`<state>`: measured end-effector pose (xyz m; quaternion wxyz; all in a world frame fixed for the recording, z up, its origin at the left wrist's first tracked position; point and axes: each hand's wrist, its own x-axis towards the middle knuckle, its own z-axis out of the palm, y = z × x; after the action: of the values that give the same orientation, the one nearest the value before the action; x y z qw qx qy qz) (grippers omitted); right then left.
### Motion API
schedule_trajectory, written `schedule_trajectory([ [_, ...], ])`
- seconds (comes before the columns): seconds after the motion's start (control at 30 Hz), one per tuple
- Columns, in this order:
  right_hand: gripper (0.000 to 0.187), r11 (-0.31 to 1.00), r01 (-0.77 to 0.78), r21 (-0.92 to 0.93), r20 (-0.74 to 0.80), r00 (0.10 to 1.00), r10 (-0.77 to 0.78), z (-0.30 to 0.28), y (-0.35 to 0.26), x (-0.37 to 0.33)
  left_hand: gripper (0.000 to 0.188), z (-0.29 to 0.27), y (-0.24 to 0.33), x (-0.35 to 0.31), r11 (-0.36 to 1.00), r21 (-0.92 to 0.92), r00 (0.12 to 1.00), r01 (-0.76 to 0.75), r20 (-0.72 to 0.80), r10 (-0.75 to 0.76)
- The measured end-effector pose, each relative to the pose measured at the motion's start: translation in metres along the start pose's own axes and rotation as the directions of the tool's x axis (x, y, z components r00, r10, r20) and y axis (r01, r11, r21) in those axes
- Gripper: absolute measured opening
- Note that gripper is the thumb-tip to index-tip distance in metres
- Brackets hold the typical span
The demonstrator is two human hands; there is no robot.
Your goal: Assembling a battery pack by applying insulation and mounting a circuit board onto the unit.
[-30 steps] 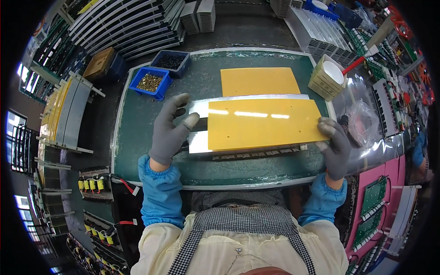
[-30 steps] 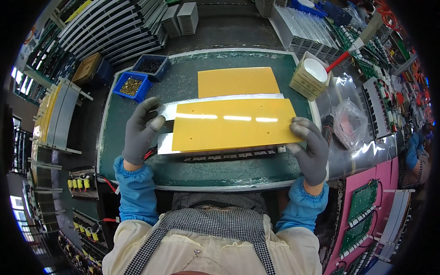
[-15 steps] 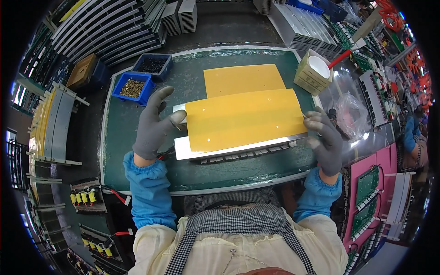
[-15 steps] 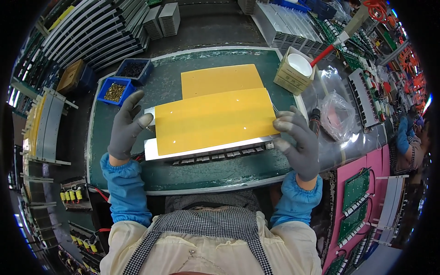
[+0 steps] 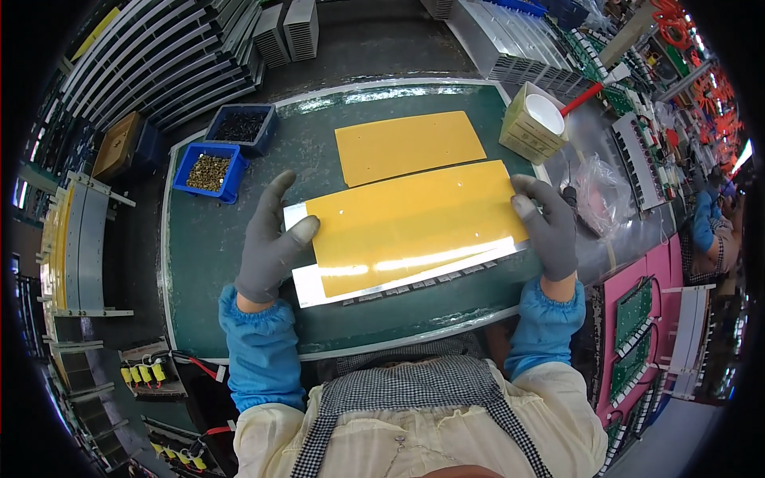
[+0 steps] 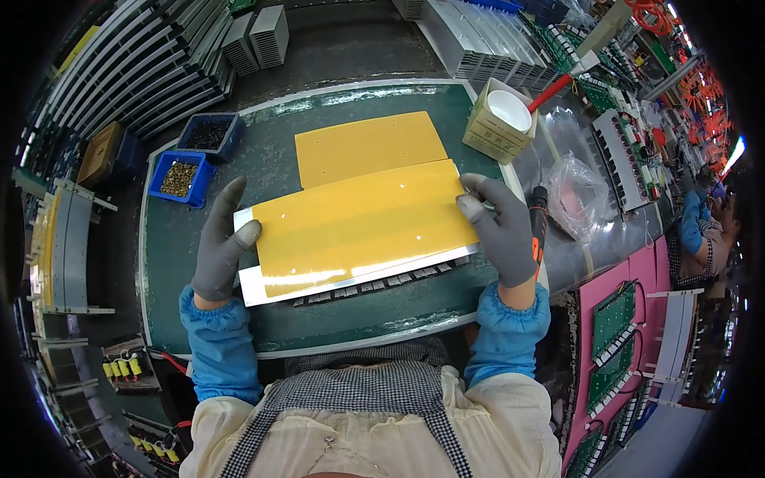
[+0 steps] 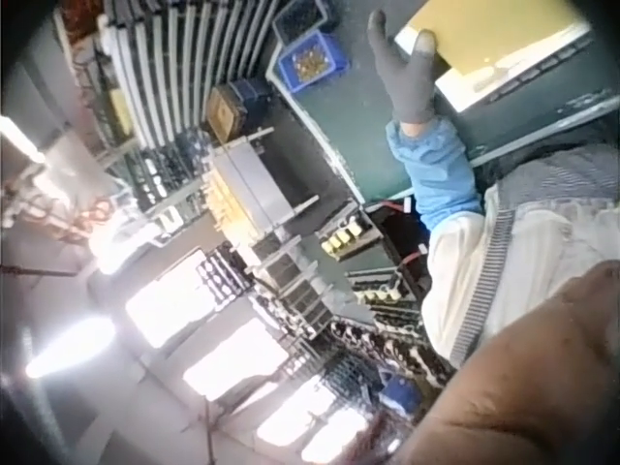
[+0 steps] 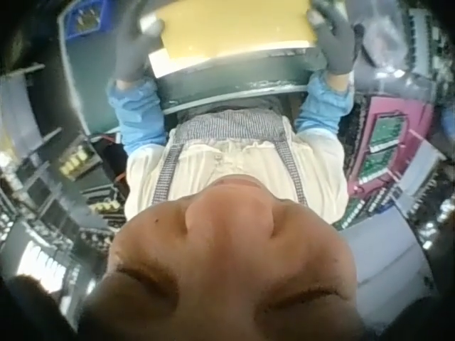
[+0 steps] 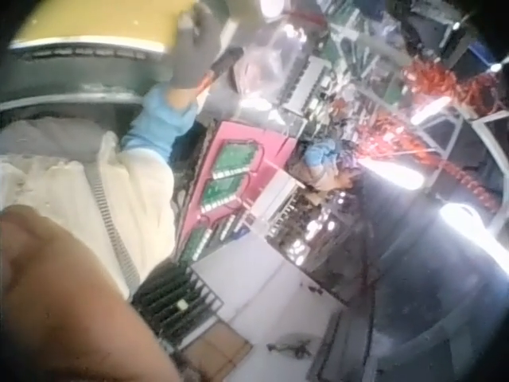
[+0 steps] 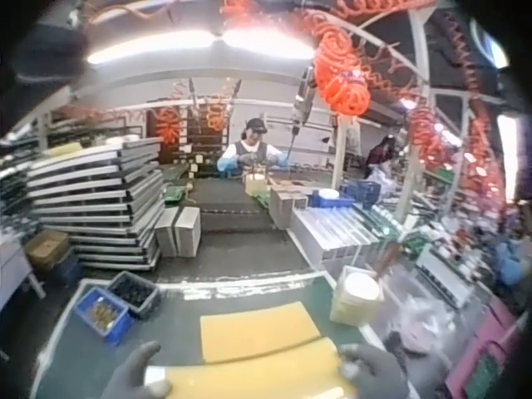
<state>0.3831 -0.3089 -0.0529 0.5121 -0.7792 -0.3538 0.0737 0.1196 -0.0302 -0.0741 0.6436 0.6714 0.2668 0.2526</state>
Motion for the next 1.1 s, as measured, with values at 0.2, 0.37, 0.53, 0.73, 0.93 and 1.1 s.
schedule_trajectory([
  [0.2, 0.025, 0.996, -0.086, 0.031, 0.046, 0.995, 0.084, -0.002, 0.001, 0.0, 0.09, 0.007, 0.004, 0.001, 0.999, 0.026, 1.0, 0.019, 0.012, -0.02],
  [0.37, 0.021, 0.989, -0.13, 0.063, 0.03, 0.991, 0.129, 0.0, 0.002, 0.0, 0.089, 0.011, 0.001, 0.003, 0.999, -0.03, 1.0, 0.03, 0.005, -0.03],
  [0.53, 0.02, 0.99, -0.113, 0.088, 0.035, 0.993, 0.11, 0.003, 0.004, 0.003, 0.09, 0.011, 0.0, 0.003, 1.0, -0.028, 0.999, 0.012, -0.038, -0.014],
  [0.73, 0.019, 0.987, -0.121, 0.104, 0.005, 0.993, 0.121, 0.002, 0.007, 0.0, 0.09, 0.017, 0.003, 0.002, 0.994, -0.082, 0.997, 0.069, -0.037, -0.072],
  [0.93, 0.019, 0.994, -0.083, 0.075, 0.024, 0.996, 0.081, 0.007, 0.004, 0.001, 0.09, 0.006, -0.007, 0.001, 0.996, -0.077, 0.999, 0.051, -0.013, -0.052],
  [1.1, 0.017, 0.987, -0.115, 0.115, 0.003, 0.993, 0.116, 0.001, 0.012, -0.004, 0.086, 0.005, -0.007, 0.004, 0.999, -0.048, 0.998, 0.005, 0.058, -0.002],
])
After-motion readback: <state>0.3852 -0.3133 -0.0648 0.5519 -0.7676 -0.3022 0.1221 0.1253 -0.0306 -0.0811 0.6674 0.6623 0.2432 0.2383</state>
